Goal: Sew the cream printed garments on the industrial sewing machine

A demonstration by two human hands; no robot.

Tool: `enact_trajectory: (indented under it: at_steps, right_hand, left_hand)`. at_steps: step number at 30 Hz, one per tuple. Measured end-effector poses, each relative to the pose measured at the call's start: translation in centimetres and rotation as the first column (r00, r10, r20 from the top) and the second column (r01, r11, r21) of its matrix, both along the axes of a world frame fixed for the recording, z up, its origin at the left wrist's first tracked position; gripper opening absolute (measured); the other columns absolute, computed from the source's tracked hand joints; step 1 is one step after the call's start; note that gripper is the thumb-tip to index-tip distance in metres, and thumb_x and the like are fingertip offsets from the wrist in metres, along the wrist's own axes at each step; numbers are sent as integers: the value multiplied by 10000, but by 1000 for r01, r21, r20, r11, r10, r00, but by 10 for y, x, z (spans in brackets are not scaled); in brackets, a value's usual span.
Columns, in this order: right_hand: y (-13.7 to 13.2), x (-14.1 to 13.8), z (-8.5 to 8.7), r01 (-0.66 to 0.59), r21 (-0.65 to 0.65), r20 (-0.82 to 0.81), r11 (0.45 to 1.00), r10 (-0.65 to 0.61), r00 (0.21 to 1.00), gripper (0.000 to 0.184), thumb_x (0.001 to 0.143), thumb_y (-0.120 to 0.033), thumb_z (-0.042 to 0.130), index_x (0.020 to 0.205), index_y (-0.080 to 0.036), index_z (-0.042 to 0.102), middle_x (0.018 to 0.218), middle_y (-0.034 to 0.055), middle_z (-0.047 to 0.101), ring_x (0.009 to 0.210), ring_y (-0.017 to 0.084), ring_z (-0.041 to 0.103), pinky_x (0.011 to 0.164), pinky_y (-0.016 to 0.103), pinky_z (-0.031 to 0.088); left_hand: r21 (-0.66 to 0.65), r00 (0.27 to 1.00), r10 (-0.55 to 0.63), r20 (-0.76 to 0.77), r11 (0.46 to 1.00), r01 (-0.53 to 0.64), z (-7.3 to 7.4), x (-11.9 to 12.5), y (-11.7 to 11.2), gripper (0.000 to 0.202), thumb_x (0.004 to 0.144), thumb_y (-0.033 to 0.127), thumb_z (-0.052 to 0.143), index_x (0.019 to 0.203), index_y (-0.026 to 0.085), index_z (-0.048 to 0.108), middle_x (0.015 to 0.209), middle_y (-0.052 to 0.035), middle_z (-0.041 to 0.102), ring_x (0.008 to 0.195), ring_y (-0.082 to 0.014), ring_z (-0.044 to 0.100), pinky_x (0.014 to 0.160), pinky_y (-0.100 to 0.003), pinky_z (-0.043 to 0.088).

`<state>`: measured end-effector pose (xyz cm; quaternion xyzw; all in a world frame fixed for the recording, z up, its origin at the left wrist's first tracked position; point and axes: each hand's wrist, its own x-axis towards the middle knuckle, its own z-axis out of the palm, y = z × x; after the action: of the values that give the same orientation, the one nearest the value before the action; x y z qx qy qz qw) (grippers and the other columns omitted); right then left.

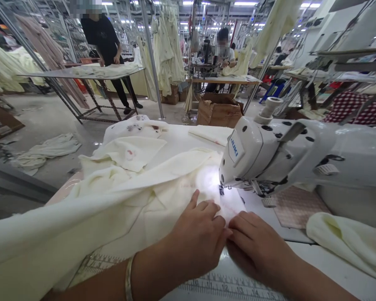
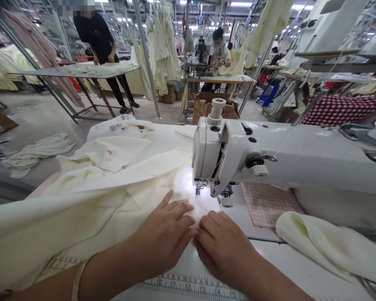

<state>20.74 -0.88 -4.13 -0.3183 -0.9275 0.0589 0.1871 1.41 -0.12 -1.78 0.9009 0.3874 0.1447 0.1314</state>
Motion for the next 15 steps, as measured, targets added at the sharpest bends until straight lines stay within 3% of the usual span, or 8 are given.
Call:
enact_trajectory:
  at_steps: [2, 5, 11, 15]
  right_hand:
    - [-1, 0, 1, 5, -17, -7, 1000, -5, 1000, 153, 879, -148, 437, 873, -153, 589, 787, 59, 543, 727, 187, 443, 632, 339, 332]
    - [-3, 1, 1, 13, -28, 14, 1000, -13, 1000, 137, 884, -179, 452, 903, -163, 587, 797, 51, 544, 734, 190, 445, 649, 345, 339]
    - [14, 4, -2, 64, -1, 78, 998, -64, 995, 178, 914, -228, 425, 879, -176, 591, 764, 45, 534, 700, 188, 448, 622, 331, 329]
    - [33, 7, -3, 109, 27, 96, 994, -111, 989, 192, 918, -230, 413, 939, -197, 601, 819, 57, 540, 763, 197, 474, 676, 333, 357]
  left_hand:
    - [48, 999, 20, -30, 999, -19, -6, 4, -1, 164, 871, 169, 393, 909, 143, 551, 1192, -118, 541, 1142, -252, 478, 1054, -515, 260]
    - [60, 998, 35, -47, 998, -32, -13, 6, 2, 165, 862, 198, 409, 968, 143, 523, 1299, -146, 466, 1216, -275, 415, 1039, -526, 280]
    - [40, 1000, 29, -2, 999, -29, -15, 3, 28, 206, 865, 261, 412, 1018, 162, 508, 1357, -129, 423, 1311, -261, 298, 1071, -544, 202]
    - [-4, 998, 60, 22, 998, -60, -17, 6, 51, 258, 835, 302, 472, 1055, 170, 499, 1287, -119, 492, 1321, -254, 285, 1078, -547, 185]
